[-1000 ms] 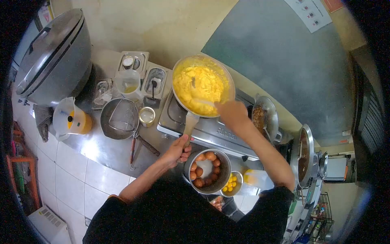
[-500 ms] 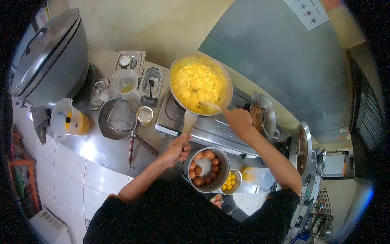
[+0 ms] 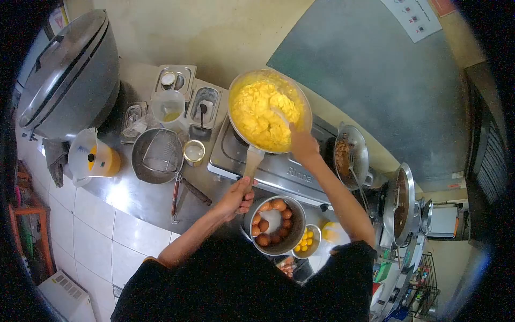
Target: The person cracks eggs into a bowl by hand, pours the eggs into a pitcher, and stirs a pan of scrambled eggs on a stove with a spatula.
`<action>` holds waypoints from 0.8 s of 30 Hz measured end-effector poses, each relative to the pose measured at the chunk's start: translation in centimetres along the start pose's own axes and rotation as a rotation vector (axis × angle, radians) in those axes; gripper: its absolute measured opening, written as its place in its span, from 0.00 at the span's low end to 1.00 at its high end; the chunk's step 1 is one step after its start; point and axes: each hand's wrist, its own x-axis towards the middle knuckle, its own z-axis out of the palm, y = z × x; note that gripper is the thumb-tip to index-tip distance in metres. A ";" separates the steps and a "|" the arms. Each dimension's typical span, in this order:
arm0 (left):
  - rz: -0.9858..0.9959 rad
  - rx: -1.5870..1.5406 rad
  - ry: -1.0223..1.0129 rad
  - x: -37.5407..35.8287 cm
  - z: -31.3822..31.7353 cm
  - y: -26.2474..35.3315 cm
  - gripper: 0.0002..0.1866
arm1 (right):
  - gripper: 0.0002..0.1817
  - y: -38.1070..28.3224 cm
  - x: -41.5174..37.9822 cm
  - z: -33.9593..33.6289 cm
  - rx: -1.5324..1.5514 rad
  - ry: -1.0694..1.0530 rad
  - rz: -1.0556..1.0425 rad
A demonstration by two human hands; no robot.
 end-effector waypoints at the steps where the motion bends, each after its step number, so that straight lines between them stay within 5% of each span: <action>1: -0.001 -0.009 -0.005 0.0 -0.1 -0.2 0.23 | 0.24 -0.5 -1.1 -1.2 0.030 -0.047 -0.005; 4: -0.010 -0.013 -0.007 0.1 0.0 0.0 0.23 | 0.24 -1.6 -4.4 -12.6 -0.013 -0.261 -0.149; 7: -0.012 0.000 0.002 0.2 0.0 0.1 0.23 | 0.26 -3.6 -6.7 -12.6 -0.117 -0.391 -0.149; 10: 0.005 -0.004 -0.002 0.4 0.1 -0.5 0.23 | 0.22 -0.8 -3.8 -5.4 -0.175 -0.073 -0.004; 16: 0.004 -0.034 0.002 0.3 0.0 -0.6 0.22 | 0.20 0.8 -2.3 -14.5 -0.129 -0.222 -0.179; 19: 0.004 -0.018 -0.007 0.4 0.2 -0.3 0.22 | 0.10 -2.8 -5.5 -16.6 -0.250 -0.374 -0.208; 22: -0.004 -0.011 -0.003 0.3 0.1 -0.4 0.23 | 0.14 -0.4 -2.7 -6.0 -0.312 -0.176 0.014; 24: -0.003 -0.007 -0.009 0.4 0.1 -0.4 0.23 | 0.11 0.8 -0.7 -6.6 -0.396 -0.102 -0.029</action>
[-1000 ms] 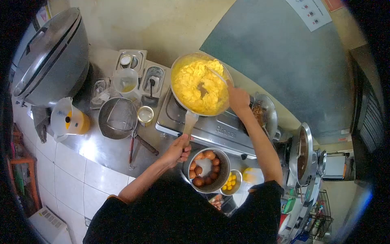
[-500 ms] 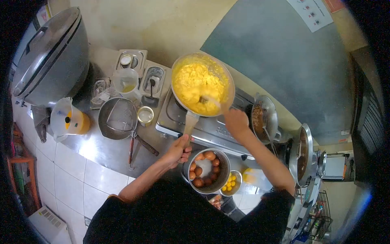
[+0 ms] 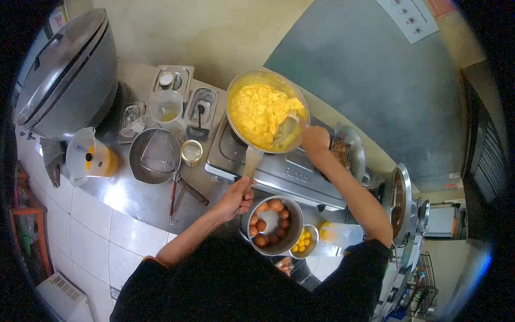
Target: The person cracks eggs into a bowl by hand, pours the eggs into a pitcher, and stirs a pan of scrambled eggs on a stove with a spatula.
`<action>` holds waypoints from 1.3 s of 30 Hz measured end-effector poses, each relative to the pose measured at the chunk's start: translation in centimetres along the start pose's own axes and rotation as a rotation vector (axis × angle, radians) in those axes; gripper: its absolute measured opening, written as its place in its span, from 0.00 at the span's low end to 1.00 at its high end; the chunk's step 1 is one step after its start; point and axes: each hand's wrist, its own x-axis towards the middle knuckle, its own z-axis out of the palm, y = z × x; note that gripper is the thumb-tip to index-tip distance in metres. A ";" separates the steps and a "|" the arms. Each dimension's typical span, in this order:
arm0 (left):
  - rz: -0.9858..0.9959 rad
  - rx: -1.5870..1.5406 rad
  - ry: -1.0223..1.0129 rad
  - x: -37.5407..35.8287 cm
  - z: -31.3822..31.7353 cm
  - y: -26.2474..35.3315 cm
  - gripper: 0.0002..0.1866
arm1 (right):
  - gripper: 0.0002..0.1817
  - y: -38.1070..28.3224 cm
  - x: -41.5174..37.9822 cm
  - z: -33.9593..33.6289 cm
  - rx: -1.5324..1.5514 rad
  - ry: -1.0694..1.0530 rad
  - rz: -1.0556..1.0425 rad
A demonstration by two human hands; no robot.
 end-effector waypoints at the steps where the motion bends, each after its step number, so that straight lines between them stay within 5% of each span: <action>1: 0.004 0.004 -0.006 0.0 -0.1 0.0 0.23 | 0.09 0.5 1.0 -0.5 -0.042 0.045 -0.017; 8: 0.001 0.027 -0.018 -0.2 -0.3 0.8 0.21 | 0.08 3.2 4.2 -1.5 0.005 0.157 -0.028; 13: -0.020 0.008 -0.025 0.1 -0.6 1.2 0.21 | 0.11 0.5 6.5 -0.1 0.082 0.180 -0.218; 16: -0.029 -0.026 -0.030 0.3 -0.8 0.9 0.21 | 0.16 -1.1 2.6 0.2 0.002 0.380 -0.398; 22: -0.045 -0.028 -0.032 0.4 -0.9 1.1 0.22 | 0.23 5.1 -4.7 -8.6 0.075 0.050 -0.285; 25: -0.048 0.012 -0.022 0.1 -0.8 1.3 0.22 | 0.22 3.9 -6.8 -3.5 0.121 0.069 -0.458; 32: -0.037 0.057 0.007 0.1 -0.6 1.3 0.23 | 0.22 -8.5 -0.9 0.6 0.450 0.280 -0.088; 35: -0.003 0.077 0.038 -0.4 -0.3 1.6 0.24 | 0.20 -8.1 3.0 0.0 0.859 0.275 0.071; 38: 0.013 0.037 0.028 -0.3 -0.6 1.3 0.24 | 0.19 -6.6 4.9 4.3 1.052 0.529 0.122; 39: 0.008 0.039 0.028 -0.2 -0.6 1.3 0.24 | 0.19 -5.9 4.5 4.5 0.997 0.460 0.169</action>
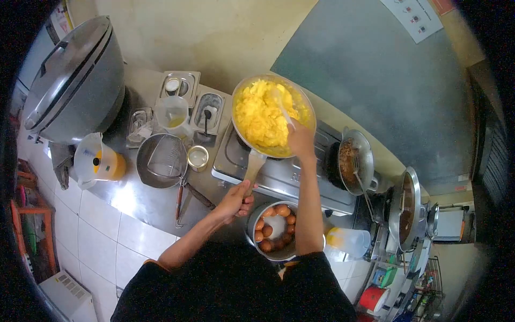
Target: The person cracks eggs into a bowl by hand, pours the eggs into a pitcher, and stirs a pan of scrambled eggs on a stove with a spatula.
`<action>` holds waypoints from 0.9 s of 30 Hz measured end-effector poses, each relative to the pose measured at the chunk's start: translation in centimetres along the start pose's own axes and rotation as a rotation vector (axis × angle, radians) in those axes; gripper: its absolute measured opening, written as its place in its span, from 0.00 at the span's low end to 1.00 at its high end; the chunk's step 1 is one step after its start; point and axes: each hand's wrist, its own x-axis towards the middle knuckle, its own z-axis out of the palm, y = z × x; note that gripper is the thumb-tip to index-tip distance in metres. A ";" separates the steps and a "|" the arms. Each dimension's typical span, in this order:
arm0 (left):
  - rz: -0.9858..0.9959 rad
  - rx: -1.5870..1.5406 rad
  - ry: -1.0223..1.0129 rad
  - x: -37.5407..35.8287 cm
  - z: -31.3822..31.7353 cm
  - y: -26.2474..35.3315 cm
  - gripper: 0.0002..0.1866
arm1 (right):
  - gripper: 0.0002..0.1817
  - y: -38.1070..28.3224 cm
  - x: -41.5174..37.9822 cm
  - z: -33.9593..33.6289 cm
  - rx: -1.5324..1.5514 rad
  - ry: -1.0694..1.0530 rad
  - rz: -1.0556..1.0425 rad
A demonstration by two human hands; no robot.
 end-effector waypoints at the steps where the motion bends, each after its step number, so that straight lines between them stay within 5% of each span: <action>1: -0.004 -0.001 0.000 0.2 -0.1 0.0 0.24 | 0.19 0.5 -0.1 -0.6 -0.073 -0.037 0.053; 5: -0.016 -0.020 -0.013 0.2 -0.1 0.0 0.24 | 0.20 -1.2 -3.2 -2.4 -0.451 -0.344 0.075; 8: -0.033 -0.018 -0.019 -0.1 0.2 0.4 0.23 | 0.20 -8.5 -4.1 -12.6 -0.568 -0.597 -0.078; 11: -0.047 -0.015 -0.003 -0.1 0.5 0.3 0.23 | 0.19 -11.0 -5.6 -13.6 -0.651 -0.753 -0.088; 14: -0.038 -0.013 -0.007 0.0 0.7 0.2 0.23 | 0.22 -5.7 -5.2 -7.4 -0.595 -0.398 -0.140; 20: -0.026 -0.057 -0.011 0.1 0.4 0.0 0.22 | 0.20 -1.6 -1.3 -6.5 -0.582 -0.275 0.055; 23: -0.015 -0.048 -0.011 0.4 0.5 0.0 0.22 | 0.20 -1.0 -4.0 -3.5 -0.542 -0.361 0.068; 27: -0.038 -0.041 -0.015 0.0 0.5 0.3 0.23 | 0.21 -7.6 -5.5 -11.7 -0.625 -0.629 -0.076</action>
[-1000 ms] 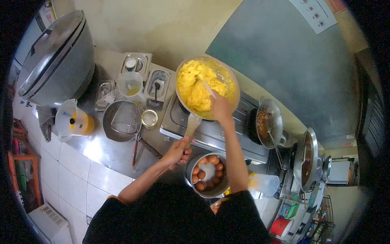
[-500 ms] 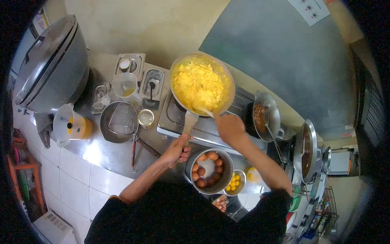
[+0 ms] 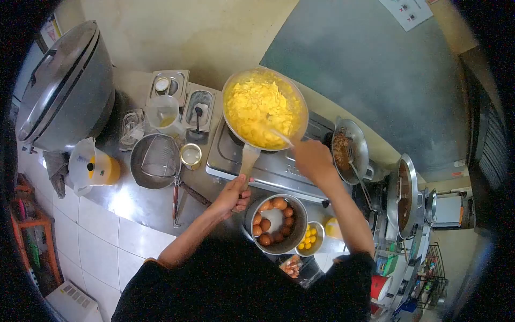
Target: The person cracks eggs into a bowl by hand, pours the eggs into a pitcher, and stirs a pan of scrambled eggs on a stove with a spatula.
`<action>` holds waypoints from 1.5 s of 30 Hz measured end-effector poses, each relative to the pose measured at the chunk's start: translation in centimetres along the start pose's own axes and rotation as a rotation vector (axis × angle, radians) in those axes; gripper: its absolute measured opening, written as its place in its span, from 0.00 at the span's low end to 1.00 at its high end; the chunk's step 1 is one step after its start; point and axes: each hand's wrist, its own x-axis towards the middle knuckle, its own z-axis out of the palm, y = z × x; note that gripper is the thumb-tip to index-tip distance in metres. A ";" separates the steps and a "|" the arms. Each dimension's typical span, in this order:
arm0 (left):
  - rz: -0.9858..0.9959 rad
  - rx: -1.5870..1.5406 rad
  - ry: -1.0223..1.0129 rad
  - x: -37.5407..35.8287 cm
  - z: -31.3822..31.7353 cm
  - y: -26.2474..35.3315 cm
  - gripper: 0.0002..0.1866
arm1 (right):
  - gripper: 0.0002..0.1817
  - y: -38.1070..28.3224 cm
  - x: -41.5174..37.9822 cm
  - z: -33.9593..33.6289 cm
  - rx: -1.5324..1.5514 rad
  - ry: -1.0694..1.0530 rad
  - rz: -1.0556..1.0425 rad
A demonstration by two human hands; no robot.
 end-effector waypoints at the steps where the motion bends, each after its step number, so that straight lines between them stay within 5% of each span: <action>1: -0.001 -0.014 0.001 -0.1 0.1 0.1 0.23 | 0.21 -1.3 -1.7 -2.0 -0.007 -0.040 0.003; 6: 0.009 -0.017 0.003 0.3 0.1 -0.9 0.22 | 0.20 1.8 3.4 5.9 -0.102 0.102 0.104; 10: 0.010 -0.004 0.018 0.5 0.2 -0.3 0.22 | 0.15 3.0 1.7 -2.4 0.118 0.067 0.052; 13: 0.000 -0.006 0.020 0.4 0.1 -0.7 0.21 | 0.15 0.6 0.4 -2.7 0.065 -0.074 -0.048; 17: 0.022 -0.008 0.000 0.4 0.2 -0.7 0.21 | 0.14 4.3 6.2 1.9 -0.100 0.051 0.088; 20: 0.010 -0.021 0.012 0.3 0.0 -0.8 0.21 | 0.13 3.4 3.1 -4.9 -0.021 -0.012 -0.051; 24: 0.019 -0.019 0.015 0.7 0.3 -1.2 0.22 | 0.14 -0.3 -0.2 -5.5 -0.213 -0.223 -0.075; 27: 0.011 0.020 0.025 0.5 0.2 -1.2 0.22 | 0.19 3.1 5.6 3.1 -0.313 -0.070 0.164; 33: 0.002 0.100 -0.041 0.1 -1.0 -0.7 0.25 | 0.27 10.8 14.5 4.1 -0.470 0.466 -0.150; 39: -0.039 0.080 -0.020 -0.6 -0.8 0.3 0.25 | 0.24 6.0 10.9 2.1 -0.303 0.338 -0.401; 45: -0.064 -0.017 -0.048 -0.5 -1.3 0.3 0.23 | 0.23 5.1 1.8 -3.6 -0.161 0.084 -0.177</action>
